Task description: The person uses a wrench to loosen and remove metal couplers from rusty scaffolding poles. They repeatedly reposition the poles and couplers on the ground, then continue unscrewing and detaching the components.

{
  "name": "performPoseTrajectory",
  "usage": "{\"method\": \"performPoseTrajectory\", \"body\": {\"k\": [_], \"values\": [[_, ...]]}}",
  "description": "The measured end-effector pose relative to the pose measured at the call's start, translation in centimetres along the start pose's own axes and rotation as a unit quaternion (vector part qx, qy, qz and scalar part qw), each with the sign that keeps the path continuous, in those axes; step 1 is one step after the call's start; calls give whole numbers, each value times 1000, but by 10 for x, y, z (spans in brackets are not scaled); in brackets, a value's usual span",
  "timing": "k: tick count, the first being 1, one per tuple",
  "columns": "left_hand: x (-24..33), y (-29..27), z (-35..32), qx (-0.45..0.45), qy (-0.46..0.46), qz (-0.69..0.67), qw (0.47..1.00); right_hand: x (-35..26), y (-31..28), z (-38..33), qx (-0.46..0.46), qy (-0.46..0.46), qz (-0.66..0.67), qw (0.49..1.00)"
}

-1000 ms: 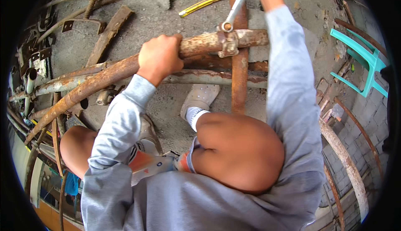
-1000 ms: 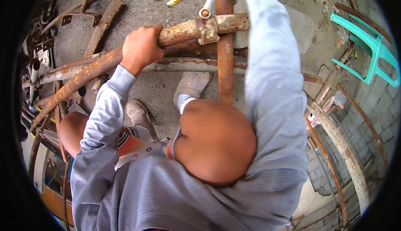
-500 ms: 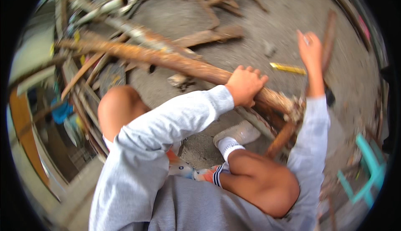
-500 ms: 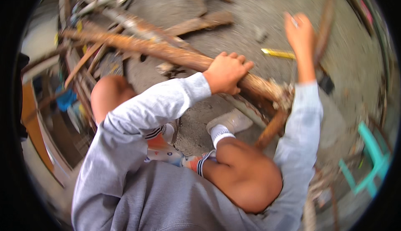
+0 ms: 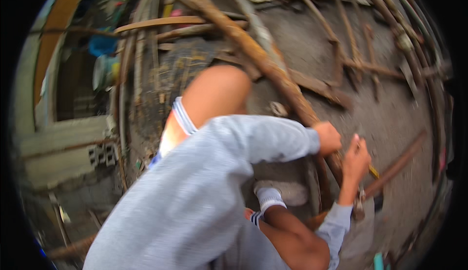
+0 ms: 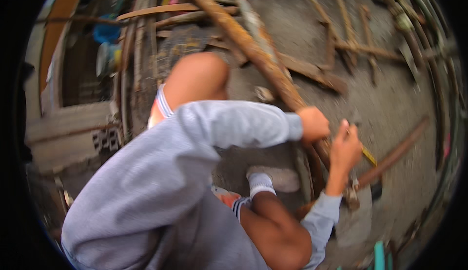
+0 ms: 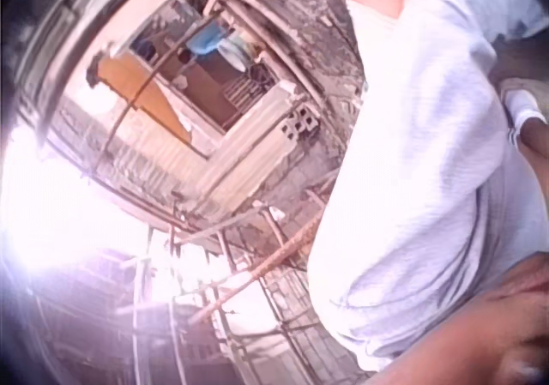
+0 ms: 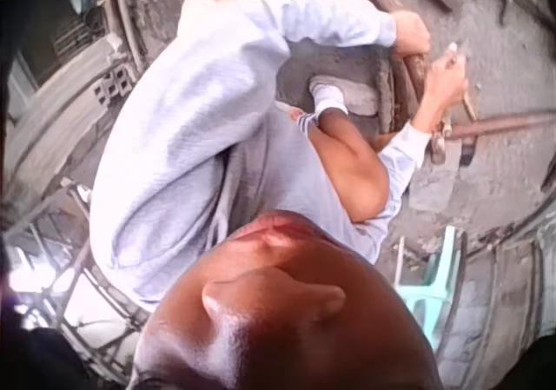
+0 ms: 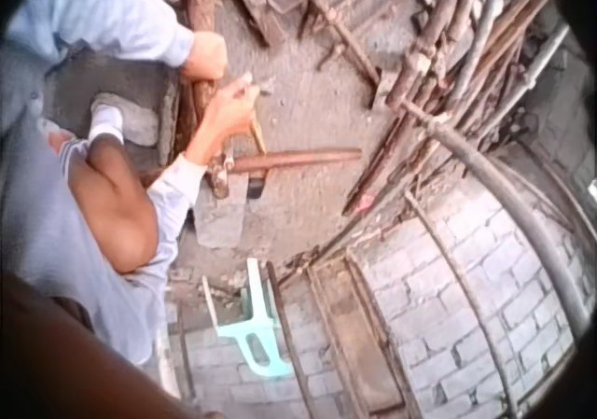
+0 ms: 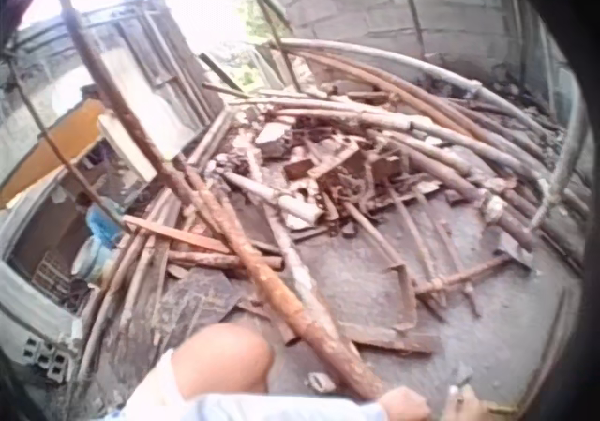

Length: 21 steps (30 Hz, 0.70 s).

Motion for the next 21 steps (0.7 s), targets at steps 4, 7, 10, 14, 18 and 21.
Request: {"method": "performPoseTrajectory", "body": {"k": [4,7,10,14,18,21], "values": [[-23,-5,11,-94,11,-15,995,-9,8,-9,19,-70,11,997],[-28,-20,4,-77,-34,-7,996,-17,20,-44,39,-134,34,990],[-27,-23,5,-82,-65,54,993,-3,6,-92,25,-199,47,979],[-20,-22,1,-71,-31,51,996,-2,-2,-120,57,-231,64,969],[-26,-20,-2,-87,-26,50,995,2,-4,-131,39,-189,73,978],[-28,-18,-2,-78,-9,54,995,10,-21,-146,-16,-209,61,976]]}}
Point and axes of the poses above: each hand's wrist, its own z-axis towards the middle knuckle, its own y-axis out of the palm, x = y × z, the point moved 6 cm from there along z, towards the middle knuckle, and after that the axes turned 3 degrees about y, right-handed, at the moved point
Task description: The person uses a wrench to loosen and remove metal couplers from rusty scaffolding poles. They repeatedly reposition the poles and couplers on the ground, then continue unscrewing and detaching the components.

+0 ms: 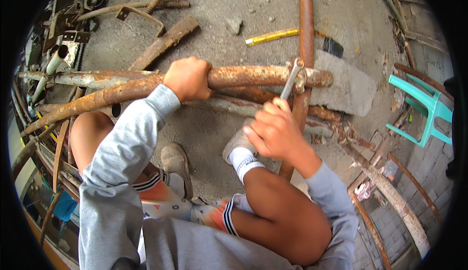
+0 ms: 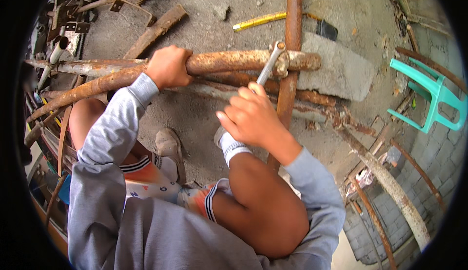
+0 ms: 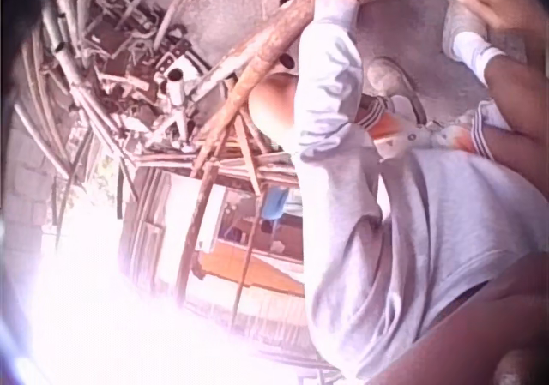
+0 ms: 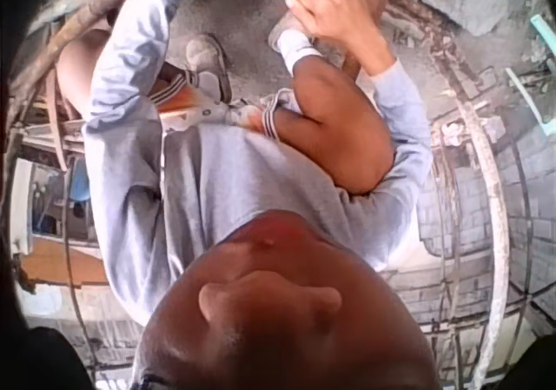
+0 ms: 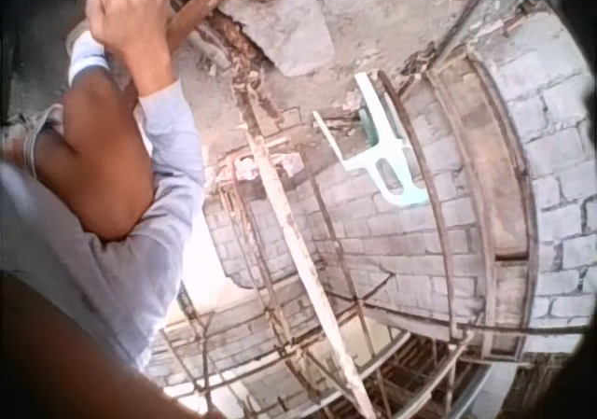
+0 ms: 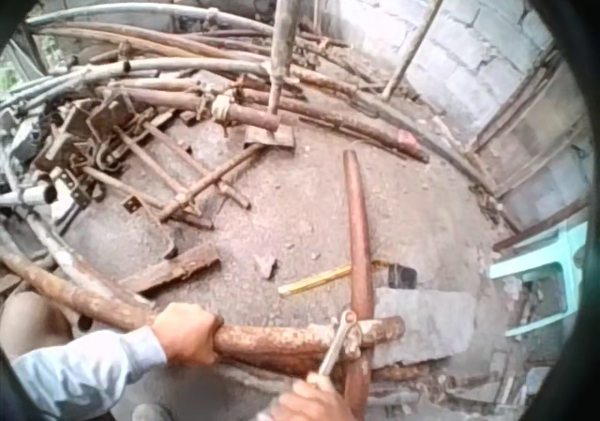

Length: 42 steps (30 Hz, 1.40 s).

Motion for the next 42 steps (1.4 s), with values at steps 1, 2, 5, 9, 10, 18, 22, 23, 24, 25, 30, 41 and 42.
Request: {"method": "performPoseTrajectory", "body": {"k": [1,2,5,9,10,18,22,23,24,25,30,41,42], "values": [[2,-2,3,8,8,-4,1000,3,-9,-8,-41,3,-3,999],[2,-3,2,-2,10,-14,1000,8,-17,-19,-64,11,-13,998],[-3,-2,-7,-4,-1,-14,1000,23,-36,-51,-109,89,-37,989],[-1,-2,-1,-2,-33,-9,999,30,-24,-55,52,209,-104,971],[1,-1,1,-9,-28,-7,1000,32,-16,-52,90,251,-143,953],[5,-10,-2,-9,-19,-8,1000,146,-3,-145,202,417,-9,886],[11,-10,5,-11,-16,-2,1000,115,35,-128,300,419,-131,847],[14,-6,5,-16,-16,-1,1000,125,31,-144,349,455,-47,818],[14,-5,5,-17,-22,11,1000,138,26,-159,396,484,38,780],[12,-5,4,-20,-26,23,999,150,23,-175,440,507,121,731],[15,-9,3,-9,-15,-13,1000,215,-15,-222,263,504,-197,799],[21,-10,6,-6,-29,3,1000,238,3,-244,181,462,-174,851],[22,-9,7,-2,-29,2,1000,240,-14,-252,237,478,-117,837]]}}
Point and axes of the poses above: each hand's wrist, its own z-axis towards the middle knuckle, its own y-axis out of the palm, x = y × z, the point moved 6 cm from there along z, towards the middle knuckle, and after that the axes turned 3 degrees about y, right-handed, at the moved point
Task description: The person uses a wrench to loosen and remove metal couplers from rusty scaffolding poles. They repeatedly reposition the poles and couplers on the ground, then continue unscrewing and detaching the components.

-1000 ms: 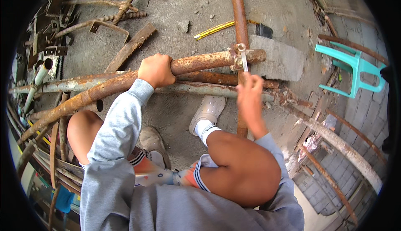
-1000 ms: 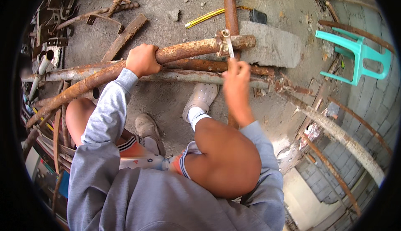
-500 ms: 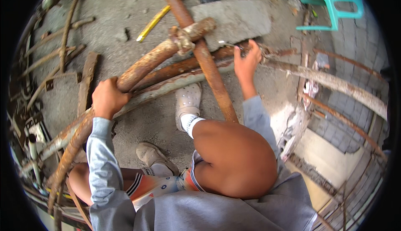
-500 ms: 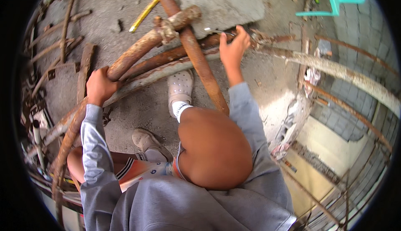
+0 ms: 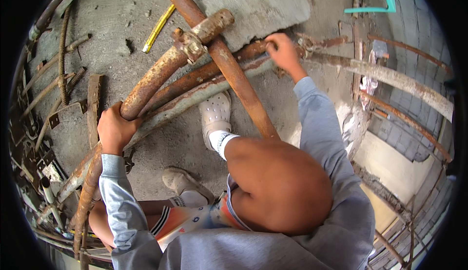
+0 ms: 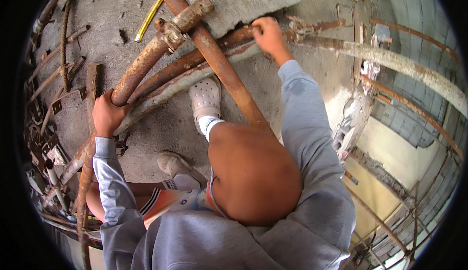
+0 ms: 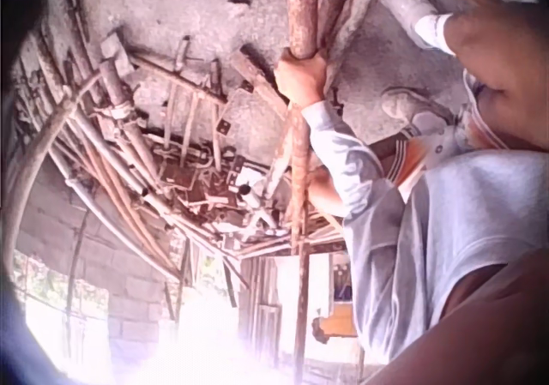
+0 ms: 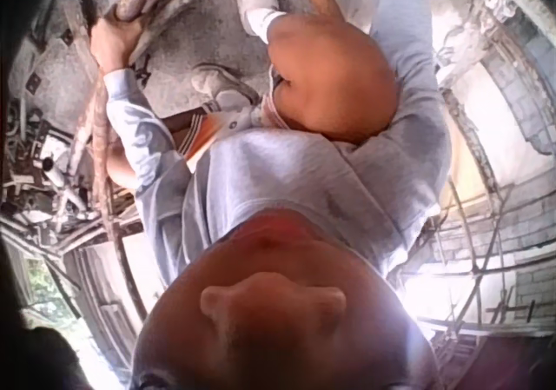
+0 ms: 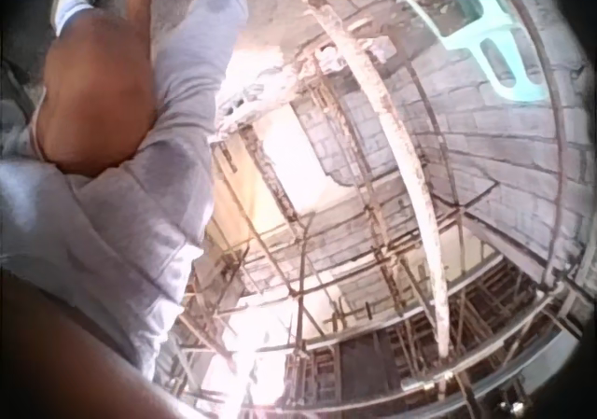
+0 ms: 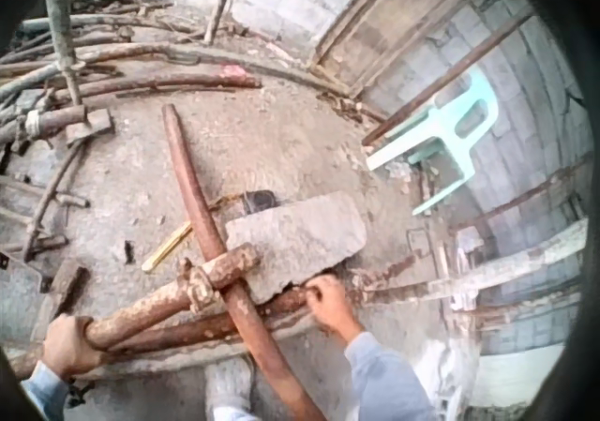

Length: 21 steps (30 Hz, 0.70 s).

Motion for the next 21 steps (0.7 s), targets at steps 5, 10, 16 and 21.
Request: {"method": "performPoseTrajectory", "body": {"k": [5,10,16,21], "values": [[-3,-7,-7,9,3,6,1000,70,0,-118,101,274,283,914],[10,-1,-2,-5,15,-9,1000,66,109,-175,23,354,142,924],[6,1,-2,-9,8,3,1000,39,127,-99,-59,456,38,887],[4,0,-3,-9,15,13,1000,43,144,-98,-10,432,71,899]]}}
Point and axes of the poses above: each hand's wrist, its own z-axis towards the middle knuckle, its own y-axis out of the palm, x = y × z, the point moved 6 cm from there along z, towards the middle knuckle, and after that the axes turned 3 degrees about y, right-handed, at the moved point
